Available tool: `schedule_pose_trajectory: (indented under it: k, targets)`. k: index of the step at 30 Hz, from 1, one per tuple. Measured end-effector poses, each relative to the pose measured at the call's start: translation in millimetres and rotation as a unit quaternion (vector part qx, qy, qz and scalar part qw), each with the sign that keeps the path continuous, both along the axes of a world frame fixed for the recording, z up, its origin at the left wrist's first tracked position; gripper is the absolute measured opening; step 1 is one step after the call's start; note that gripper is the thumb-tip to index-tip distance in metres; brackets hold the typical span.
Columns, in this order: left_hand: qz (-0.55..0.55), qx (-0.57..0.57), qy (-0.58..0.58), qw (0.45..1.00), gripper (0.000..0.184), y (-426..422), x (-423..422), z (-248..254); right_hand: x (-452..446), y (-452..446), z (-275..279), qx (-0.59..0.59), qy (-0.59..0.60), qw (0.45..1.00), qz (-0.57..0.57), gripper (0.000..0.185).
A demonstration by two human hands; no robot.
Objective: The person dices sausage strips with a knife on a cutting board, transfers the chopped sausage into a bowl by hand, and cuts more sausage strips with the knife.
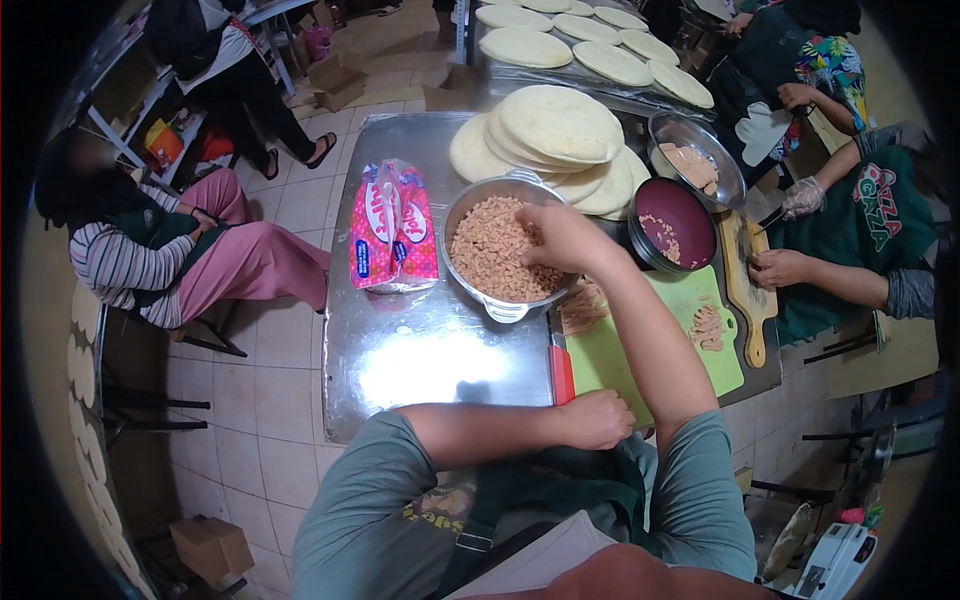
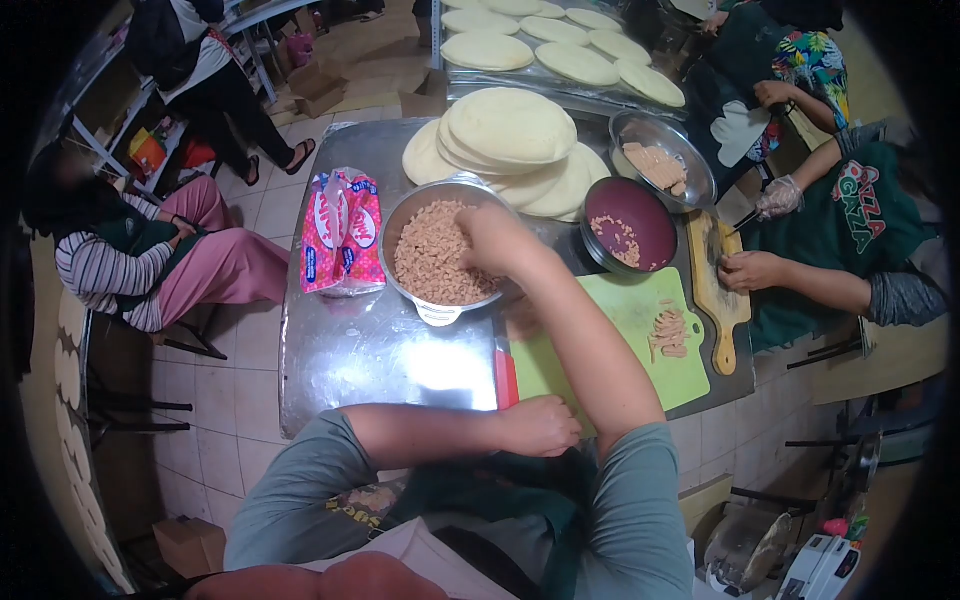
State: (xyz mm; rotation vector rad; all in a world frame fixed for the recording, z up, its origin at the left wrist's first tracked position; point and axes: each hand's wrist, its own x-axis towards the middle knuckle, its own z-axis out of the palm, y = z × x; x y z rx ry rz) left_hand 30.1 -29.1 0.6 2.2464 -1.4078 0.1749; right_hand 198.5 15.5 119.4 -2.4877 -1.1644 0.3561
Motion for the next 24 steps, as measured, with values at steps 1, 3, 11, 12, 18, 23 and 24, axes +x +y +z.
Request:
schedule_pose_trajectory:
  k: [1,3,11,12,18,23,24]
  targets:
    - [-0.001,0.001,0.0,1.0,0.012,-0.1,0.8,-1.1,-2.8,5.6,-1.2,-0.042,0.002,0.999,0.009,0.048]
    - [-0.021,-0.01,0.068,0.997,0.013,-1.0,2.1,-3.9,-5.2,16.8,-15.6,0.0,-0.01,1.0,0.006,0.047]
    - [-0.005,-0.049,0.054,0.997,0.013,-0.8,1.4,-4.5,-25.3,12.2,-27.6,0.067,-0.125,0.974,0.177,0.028]
    - [-0.024,-0.026,0.062,0.997,0.013,-1.7,1.8,-7.1,-22.3,3.2,-25.6,0.035,-0.107,0.973,0.201,0.024]
    - [0.012,-0.036,-0.019,0.999,0.014,-2.1,-0.1,-6.1,8.8,-21.7,-18.9,0.045,0.06,0.996,-0.047,0.02]
    - [0.005,-0.029,0.008,1.0,0.012,-0.8,-0.3,-2.6,3.0,-17.2,-20.7,0.092,-0.105,0.99,0.028,0.018]
    - [0.003,-0.018,0.024,1.0,0.012,0.0,0.0,0.0,0.5,-16.4,-19.1,0.019,-0.058,0.996,0.057,0.019]
